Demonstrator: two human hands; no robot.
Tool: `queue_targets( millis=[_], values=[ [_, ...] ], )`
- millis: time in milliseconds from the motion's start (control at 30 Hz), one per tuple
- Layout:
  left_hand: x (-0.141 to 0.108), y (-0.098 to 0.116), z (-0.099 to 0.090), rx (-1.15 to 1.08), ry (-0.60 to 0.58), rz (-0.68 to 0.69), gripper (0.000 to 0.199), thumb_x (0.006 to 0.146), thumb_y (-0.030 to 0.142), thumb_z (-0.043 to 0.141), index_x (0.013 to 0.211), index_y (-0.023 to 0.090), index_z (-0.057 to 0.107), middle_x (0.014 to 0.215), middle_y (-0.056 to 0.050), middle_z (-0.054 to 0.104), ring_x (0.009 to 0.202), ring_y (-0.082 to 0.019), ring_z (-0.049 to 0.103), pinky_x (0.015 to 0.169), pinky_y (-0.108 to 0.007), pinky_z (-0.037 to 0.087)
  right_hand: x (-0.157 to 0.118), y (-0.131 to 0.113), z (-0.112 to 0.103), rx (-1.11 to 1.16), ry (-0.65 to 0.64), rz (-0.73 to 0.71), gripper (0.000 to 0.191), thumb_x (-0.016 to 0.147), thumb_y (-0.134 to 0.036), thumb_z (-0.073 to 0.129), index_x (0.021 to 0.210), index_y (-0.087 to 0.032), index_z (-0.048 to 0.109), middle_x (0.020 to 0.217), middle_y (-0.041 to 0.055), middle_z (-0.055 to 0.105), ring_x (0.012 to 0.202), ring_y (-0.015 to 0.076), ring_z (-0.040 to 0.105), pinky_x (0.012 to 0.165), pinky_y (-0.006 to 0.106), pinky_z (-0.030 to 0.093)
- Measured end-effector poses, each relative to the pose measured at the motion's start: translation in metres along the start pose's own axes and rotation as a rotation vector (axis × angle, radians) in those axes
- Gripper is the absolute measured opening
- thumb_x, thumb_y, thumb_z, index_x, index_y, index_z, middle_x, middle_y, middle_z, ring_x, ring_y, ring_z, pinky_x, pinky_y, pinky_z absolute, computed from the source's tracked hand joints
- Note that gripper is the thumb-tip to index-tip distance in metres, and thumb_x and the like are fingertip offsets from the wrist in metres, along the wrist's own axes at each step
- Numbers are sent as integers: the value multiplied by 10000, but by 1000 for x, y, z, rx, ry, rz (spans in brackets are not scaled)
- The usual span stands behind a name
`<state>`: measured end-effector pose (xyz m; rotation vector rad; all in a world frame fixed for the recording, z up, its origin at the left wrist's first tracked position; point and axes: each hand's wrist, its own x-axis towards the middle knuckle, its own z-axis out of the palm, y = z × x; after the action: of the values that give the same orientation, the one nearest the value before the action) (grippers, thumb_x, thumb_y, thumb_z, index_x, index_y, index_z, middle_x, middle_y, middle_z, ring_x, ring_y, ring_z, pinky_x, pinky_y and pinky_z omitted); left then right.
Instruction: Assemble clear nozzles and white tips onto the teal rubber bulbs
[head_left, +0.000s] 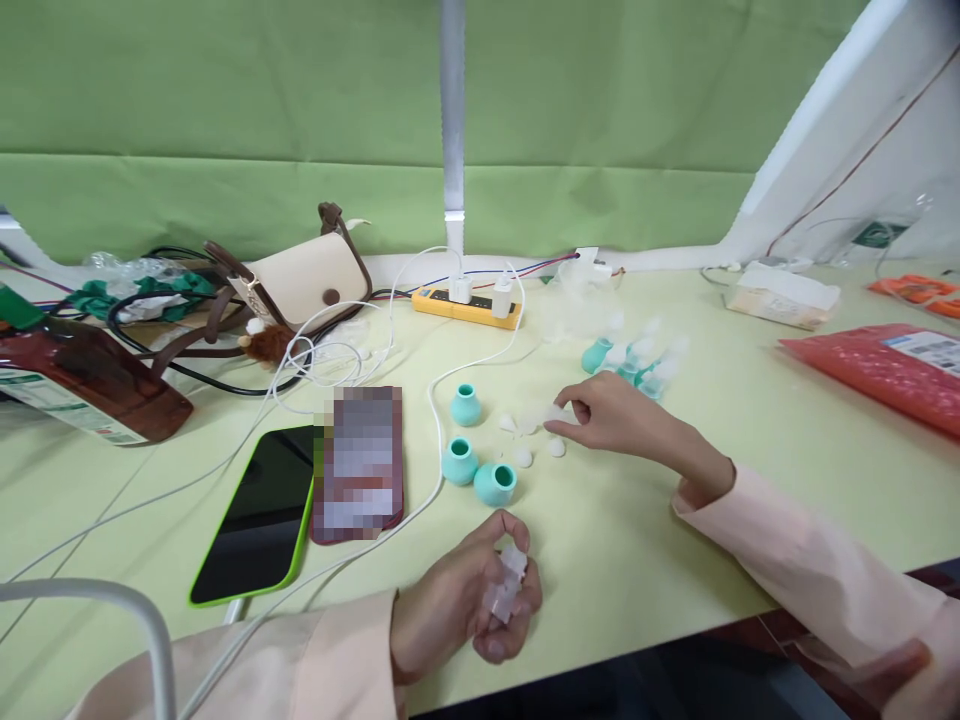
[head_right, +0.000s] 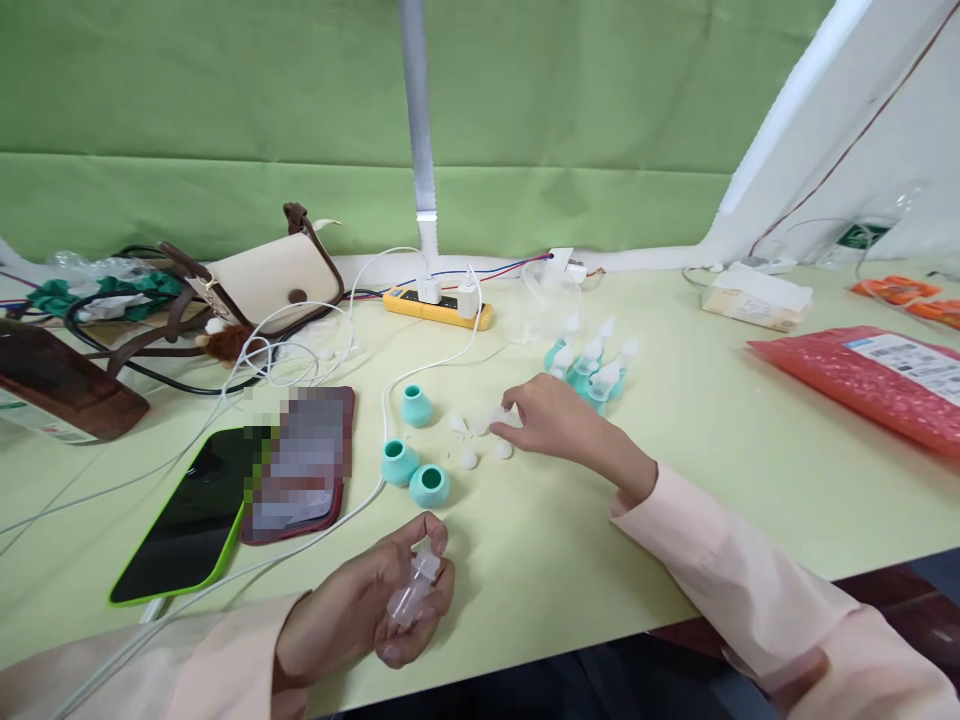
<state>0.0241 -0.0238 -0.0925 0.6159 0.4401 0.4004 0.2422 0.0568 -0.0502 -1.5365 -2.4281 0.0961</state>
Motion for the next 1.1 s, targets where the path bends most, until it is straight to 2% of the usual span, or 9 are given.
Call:
queue_targets(
  millis=[167, 267, 367, 467, 500, 667, 800, 967, 1100],
  values=[
    [-2, 6, 7, 131, -16, 34, 318, 661, 117, 562, 917, 209, 397, 748, 2, 566, 492, -117, 578, 418, -221, 439, 2, 0, 0, 20, -151, 23, 245, 729, -338, 522, 772, -128, 641, 492, 4, 544, 448, 96, 465, 467, 220, 321],
    [-1, 9, 9, 150, 41, 80, 378, 619, 132, 659, 912, 185, 427, 834, -59, 627, 629, -188, 642, 534, -306, 499, 3, 5, 2, 79, -158, 39, 282, 713, -348, 553, 859, -123, 640, 504, -1, 564, 455, 95, 487, 468, 212, 337],
    [0, 9, 10, 197, 193, 106, 321, 561, 142, 713, 775, 144, 474, 745, -74, 660, 558, -175, 639, 507, -265, 483, -1, 2, 3, 125, 68, -24, 251, 695, -336, 587, 821, -126, 642, 452, -25, 522, 402, 72, 436, 444, 207, 325],
    [0, 3, 11, 305, 391, 155, 280, 523, 163, 731, 716, 123, 532, 550, -10, 607, 393, -104, 530, 373, -205, 412, -14, -16, 2, 282, 452, -220, 135, 698, -268, 600, 722, -137, 623, 423, -43, 468, 379, 47, 356, 422, 194, 310],
    [0, 1, 11, 363, 466, 196, 260, 520, 166, 730, 710, 117, 559, 518, 10, 578, 379, -81, 486, 360, -188, 384, -19, -25, 2, 368, 472, -307, 112, 695, -249, 608, 731, -143, 616, 435, -45, 472, 389, 44, 357, 420, 187, 314],
    [-2, -4, 15, 621, 669, 397, 143, 548, 166, 707, 668, 117, 646, 561, 19, 542, 490, -70, 438, 463, -184, 366, -38, -55, 13, 676, 11, -557, 187, 700, -254, 619, 848, -139, 614, 536, -20, 531, 470, 45, 455, 454, 155, 375],
    [-2, -4, 16, 629, 688, 418, 154, 558, 190, 703, 688, 114, 673, 601, 3, 539, 521, -88, 437, 481, -200, 366, -37, -54, 26, 794, 1, -532, 138, 733, -196, 589, 830, -113, 640, 586, 17, 574, 501, 48, 482, 480, 154, 399],
    [-2, -3, 16, 742, 655, 363, 135, 610, 200, 670, 722, 132, 705, 583, 6, 493, 535, -98, 400, 475, -210, 328, -32, -45, 30, 905, -179, -480, 162, 707, -198, 624, 844, -121, 662, 670, 39, 615, 537, 59, 510, 489, 167, 414],
    [-2, -1, 16, 626, 573, 313, 89, 611, 164, 662, 681, 117, 691, 581, 12, 497, 539, -89, 398, 488, -201, 326, -30, -44, 33, 958, -271, -459, 139, 711, -186, 622, 813, -104, 666, 700, 55, 644, 587, 79, 547, 507, 183, 422]
  ],
)
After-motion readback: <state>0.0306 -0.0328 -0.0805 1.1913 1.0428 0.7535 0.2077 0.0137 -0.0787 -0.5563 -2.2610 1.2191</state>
